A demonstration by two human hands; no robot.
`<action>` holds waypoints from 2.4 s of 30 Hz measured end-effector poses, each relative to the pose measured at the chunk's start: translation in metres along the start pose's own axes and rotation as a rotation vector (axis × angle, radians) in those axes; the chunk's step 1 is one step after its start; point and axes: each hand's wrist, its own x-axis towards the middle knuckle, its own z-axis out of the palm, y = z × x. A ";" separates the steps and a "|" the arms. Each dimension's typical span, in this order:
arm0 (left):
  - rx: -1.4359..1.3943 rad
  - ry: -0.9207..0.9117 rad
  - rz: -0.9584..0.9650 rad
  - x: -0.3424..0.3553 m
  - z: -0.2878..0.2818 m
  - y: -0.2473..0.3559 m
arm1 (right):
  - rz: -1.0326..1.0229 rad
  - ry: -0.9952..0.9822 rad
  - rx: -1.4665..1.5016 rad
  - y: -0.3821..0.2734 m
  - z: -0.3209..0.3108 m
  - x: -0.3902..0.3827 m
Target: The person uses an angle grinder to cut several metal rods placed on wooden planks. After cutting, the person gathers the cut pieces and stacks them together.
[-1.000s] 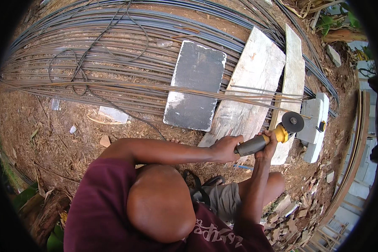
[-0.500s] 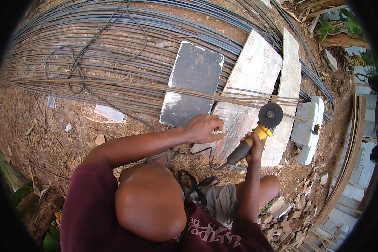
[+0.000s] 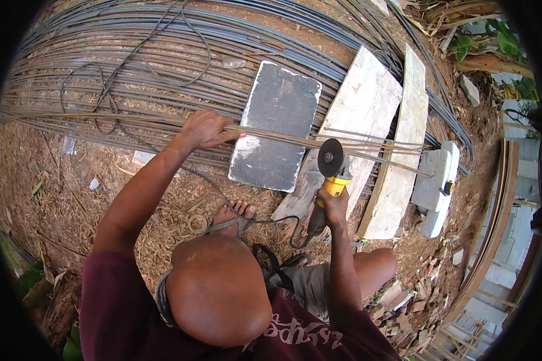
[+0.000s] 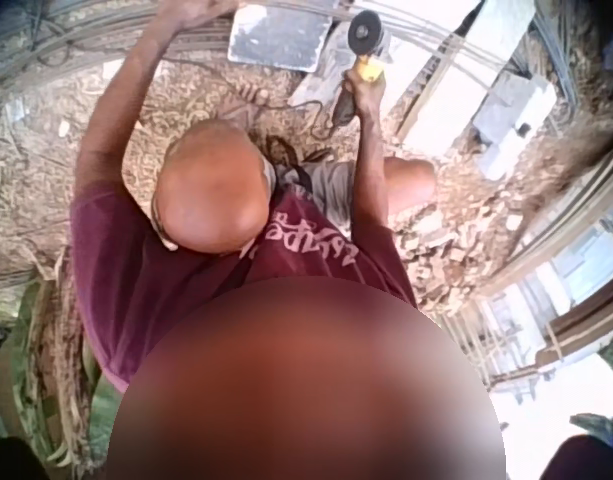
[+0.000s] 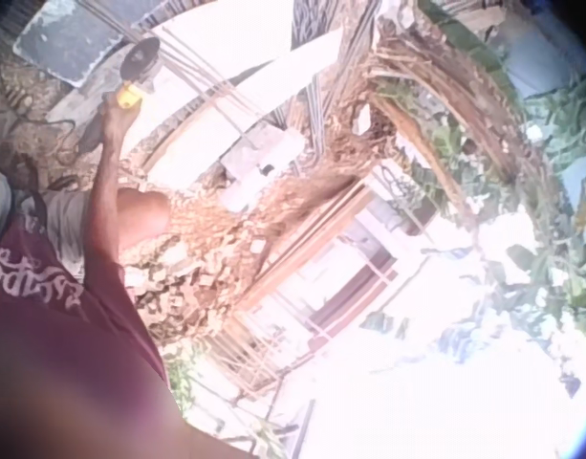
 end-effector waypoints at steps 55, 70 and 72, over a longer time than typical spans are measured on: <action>0.020 0.269 0.083 0.000 0.026 -0.011 | -0.145 0.020 -0.122 0.033 0.019 0.018; 0.017 0.299 0.112 -0.001 0.031 -0.015 | -0.096 0.011 -0.083 0.041 0.021 0.026; 0.014 0.328 0.132 0.000 0.031 -0.016 | -0.075 0.018 -0.077 0.042 0.021 0.027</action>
